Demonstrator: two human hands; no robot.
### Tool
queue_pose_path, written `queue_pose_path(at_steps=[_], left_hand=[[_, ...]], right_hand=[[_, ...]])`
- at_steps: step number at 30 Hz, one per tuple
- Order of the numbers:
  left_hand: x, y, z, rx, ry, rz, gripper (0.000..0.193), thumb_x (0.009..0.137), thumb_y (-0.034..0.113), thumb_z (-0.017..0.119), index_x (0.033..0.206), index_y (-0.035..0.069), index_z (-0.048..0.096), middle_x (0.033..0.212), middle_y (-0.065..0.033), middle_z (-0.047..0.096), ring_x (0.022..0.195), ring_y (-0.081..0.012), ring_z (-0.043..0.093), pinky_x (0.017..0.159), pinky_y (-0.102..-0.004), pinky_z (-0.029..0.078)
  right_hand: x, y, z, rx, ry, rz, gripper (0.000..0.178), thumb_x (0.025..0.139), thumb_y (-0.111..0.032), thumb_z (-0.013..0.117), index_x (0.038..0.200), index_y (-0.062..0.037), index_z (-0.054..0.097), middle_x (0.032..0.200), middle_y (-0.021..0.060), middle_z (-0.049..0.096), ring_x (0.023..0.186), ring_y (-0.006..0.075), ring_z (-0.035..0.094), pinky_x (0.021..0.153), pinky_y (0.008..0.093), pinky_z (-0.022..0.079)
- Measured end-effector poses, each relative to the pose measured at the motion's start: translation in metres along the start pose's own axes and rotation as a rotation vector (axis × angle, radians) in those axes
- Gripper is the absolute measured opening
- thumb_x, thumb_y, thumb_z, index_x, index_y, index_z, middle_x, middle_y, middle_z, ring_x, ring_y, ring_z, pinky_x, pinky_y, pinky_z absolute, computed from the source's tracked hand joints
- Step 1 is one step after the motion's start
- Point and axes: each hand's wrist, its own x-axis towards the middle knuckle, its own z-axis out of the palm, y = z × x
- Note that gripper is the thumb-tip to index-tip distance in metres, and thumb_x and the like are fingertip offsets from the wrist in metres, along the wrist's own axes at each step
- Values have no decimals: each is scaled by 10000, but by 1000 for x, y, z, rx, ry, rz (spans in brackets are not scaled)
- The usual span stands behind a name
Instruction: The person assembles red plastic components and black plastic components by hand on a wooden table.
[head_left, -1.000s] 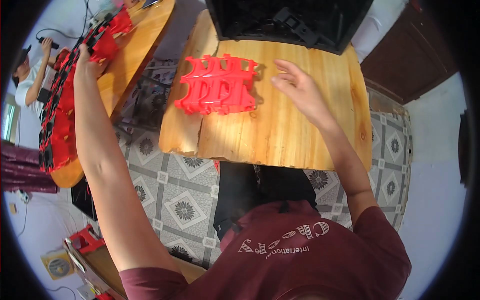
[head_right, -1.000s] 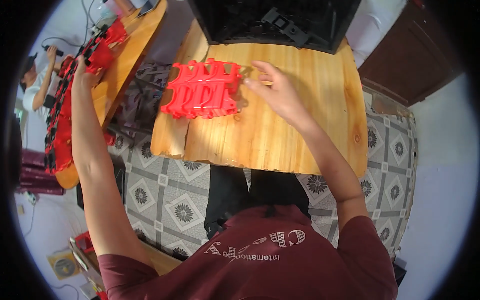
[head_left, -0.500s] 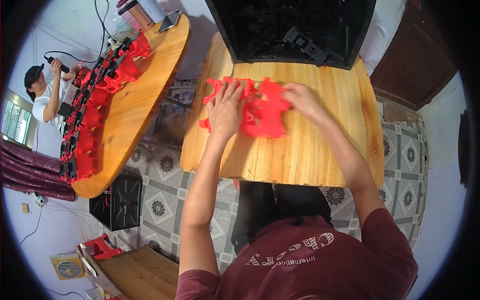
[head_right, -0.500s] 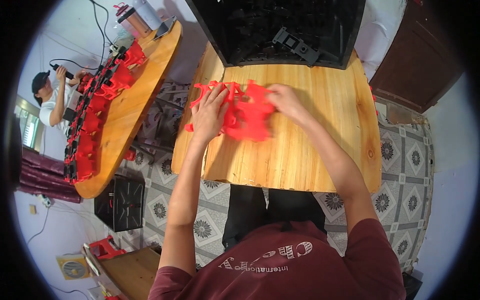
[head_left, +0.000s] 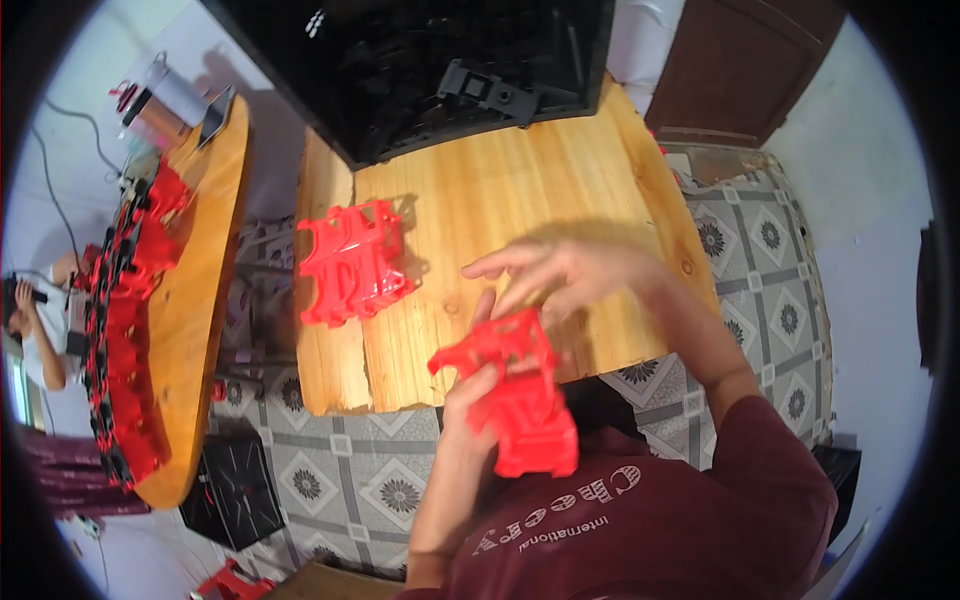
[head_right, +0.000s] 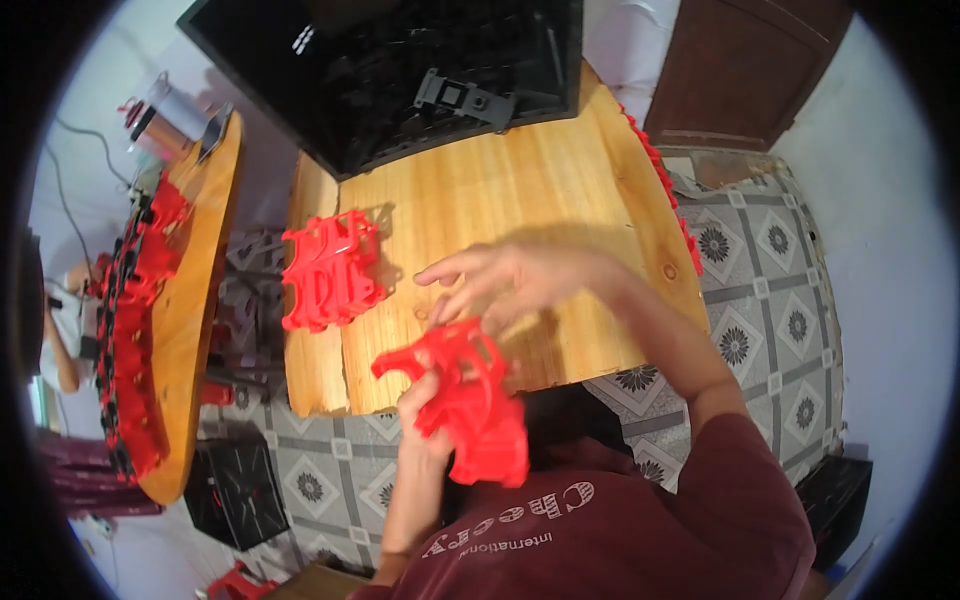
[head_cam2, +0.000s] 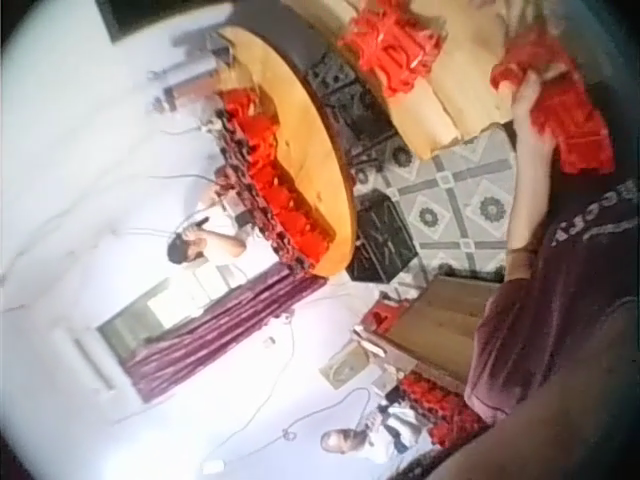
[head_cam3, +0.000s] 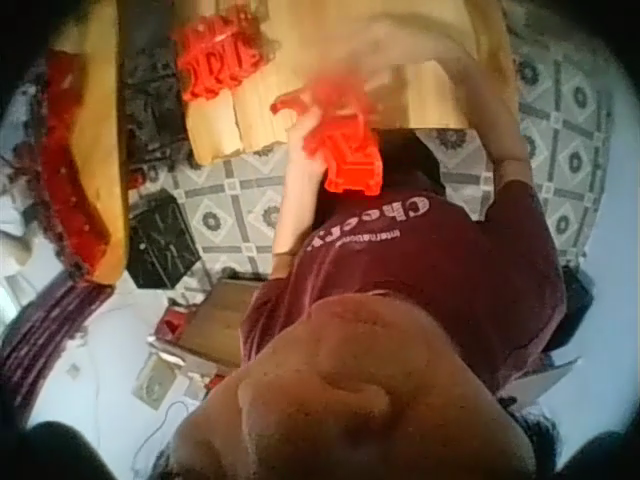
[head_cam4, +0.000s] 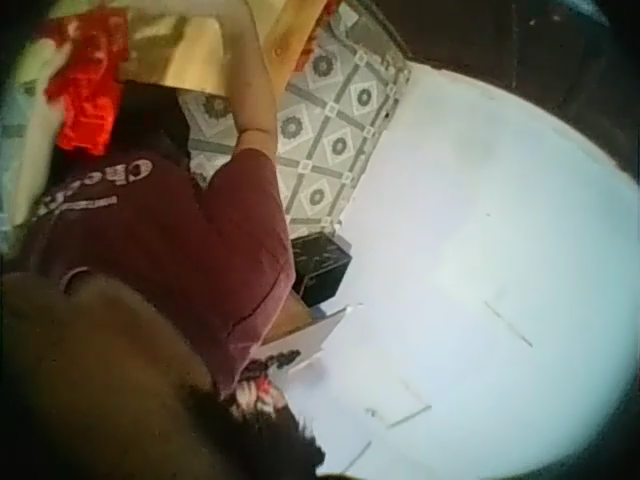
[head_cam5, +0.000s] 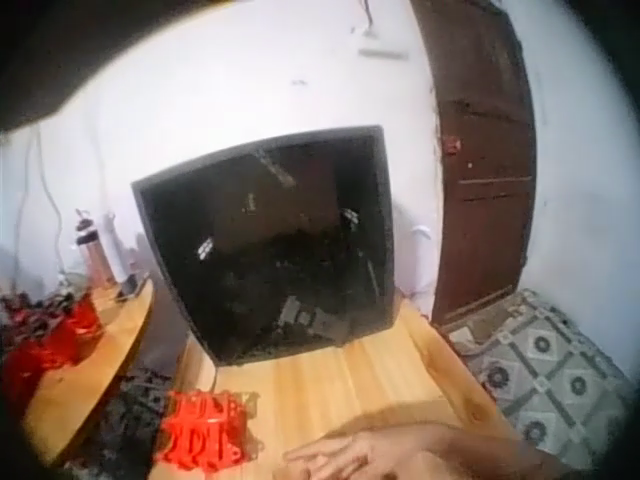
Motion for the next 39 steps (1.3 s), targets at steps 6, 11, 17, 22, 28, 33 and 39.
queue_pose_path(at_steps=[6,11,17,22,28,33,39], left_hand=[[-24,-7,7,-108,327,139,691,861,278,599,1456,54,328,1338,-180,492,1184,-398,527,971,-536,465],[-20,14,3,-121,412,276,519,925,320,567,1386,120,437,1354,-184,499,1194,-421,529,952,-578,482],[13,35,-8,47,378,434,525,1001,445,456,1424,171,308,1284,-126,498,1203,-308,522,980,-491,503],[37,30,-10,140,395,565,445,1007,416,464,1345,154,341,1271,-113,501,1143,-239,535,935,-409,497],[34,24,0,174,359,550,477,1015,405,440,1404,170,297,1296,-97,501,1172,-220,530,955,-403,497],[26,25,5,193,333,566,492,1015,403,436,1423,177,281,1311,-97,494,1167,-232,544,952,-415,506],[21,23,3,247,280,591,636,952,282,621,1446,164,239,1310,-91,486,1160,-235,546,957,-410,499]], right_hand=[[64,108,-111,-974,656,202,323,848,-70,663,1170,-99,648,1045,89,597,1017,251,575,875,337,489],[77,150,-122,-1085,531,442,336,824,-7,664,1152,-77,639,1066,104,563,1070,292,533,922,379,470],[43,31,-59,-629,464,132,186,843,-86,673,1024,-47,692,886,63,565,813,188,586,696,295,471],[-1,-76,32,-675,286,-46,263,730,-121,773,974,-53,702,892,83,582,833,226,606,693,314,486],[-13,-81,66,-691,221,-22,323,704,-89,785,998,-16,674,886,79,545,794,225,565,655,334,479],[-13,-83,71,-720,206,-52,317,701,-88,784,990,-23,671,871,78,528,785,231,557,653,341,480],[-13,-76,75,-736,158,-78,316,695,-94,787,983,-32,675,860,73,523,774,230,555,649,346,478]])
